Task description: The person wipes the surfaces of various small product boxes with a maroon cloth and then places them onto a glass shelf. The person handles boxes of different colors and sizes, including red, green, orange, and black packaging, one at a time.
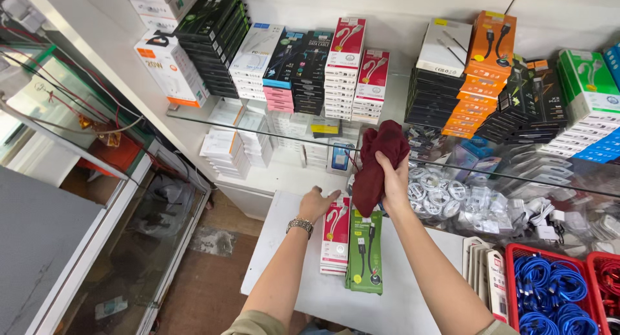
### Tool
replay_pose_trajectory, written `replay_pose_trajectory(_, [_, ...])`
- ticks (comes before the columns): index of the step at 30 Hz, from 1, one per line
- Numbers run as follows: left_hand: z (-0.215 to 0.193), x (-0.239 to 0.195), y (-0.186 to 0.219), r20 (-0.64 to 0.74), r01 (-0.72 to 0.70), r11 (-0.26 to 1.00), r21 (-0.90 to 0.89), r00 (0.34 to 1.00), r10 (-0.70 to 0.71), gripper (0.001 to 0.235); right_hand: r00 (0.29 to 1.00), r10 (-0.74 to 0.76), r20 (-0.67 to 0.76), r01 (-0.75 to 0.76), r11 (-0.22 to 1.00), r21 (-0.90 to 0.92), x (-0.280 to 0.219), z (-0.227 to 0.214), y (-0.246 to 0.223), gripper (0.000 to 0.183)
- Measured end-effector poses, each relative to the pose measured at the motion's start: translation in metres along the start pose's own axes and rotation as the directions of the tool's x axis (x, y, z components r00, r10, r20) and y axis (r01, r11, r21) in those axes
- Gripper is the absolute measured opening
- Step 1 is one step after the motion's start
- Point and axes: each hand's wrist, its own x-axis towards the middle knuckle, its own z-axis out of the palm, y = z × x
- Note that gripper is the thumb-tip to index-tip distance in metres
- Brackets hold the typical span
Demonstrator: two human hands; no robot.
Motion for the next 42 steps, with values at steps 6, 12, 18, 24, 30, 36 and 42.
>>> replay_pose_trajectory(6, [0.049,-0.022,-0.060,0.024,0.038,0.996,-0.085,0.999,-0.036,0.073,0.989,0.130,0.071,-0.126,0.991,-0.052,-0.036,-0.037,0.009,0.068])
replay_pose_trajectory(12, [0.025,-0.036,-0.035,0.117,0.206,0.604,-0.770,0.976,-0.183,0.056,0.986,0.120,0.118,-0.087,0.963,-0.255,-0.060,-0.057,0.021,0.067])
replay_pose_trajectory(18, [-0.007,-0.076,0.044,-0.006,-0.016,0.403,-0.915,1.000,0.026,0.044,0.843,-0.291,0.452,0.533,0.566,-0.629,-0.102,-0.008,0.046,0.076])
replay_pose_trajectory(24, [-0.035,-0.117,0.075,-0.108,-0.161,0.459,-0.874,0.984,0.139,0.034,0.886,-0.397,0.237,0.455,0.657,-0.601,-0.095,0.002,0.030,0.069])
replay_pose_trajectory(30, [-0.043,-0.142,0.059,-0.191,-0.339,0.633,-0.696,0.937,0.291,0.028,0.993,-0.111,0.038,0.116,0.973,-0.199,-0.064,-0.015,-0.016,0.063])
replay_pose_trajectory(36, [-0.010,-0.146,0.065,-0.211,-0.261,0.220,-0.940,0.951,0.227,0.041,0.908,-0.193,0.372,0.332,0.872,-0.359,-0.094,0.002,-0.003,0.080])
replay_pose_trajectory(42, [-0.025,-0.166,0.072,-0.409,-0.593,0.718,-0.365,0.794,0.449,0.038,0.950,-0.068,0.305,0.121,0.980,-0.159,-0.075,-0.022,-0.007,0.068])
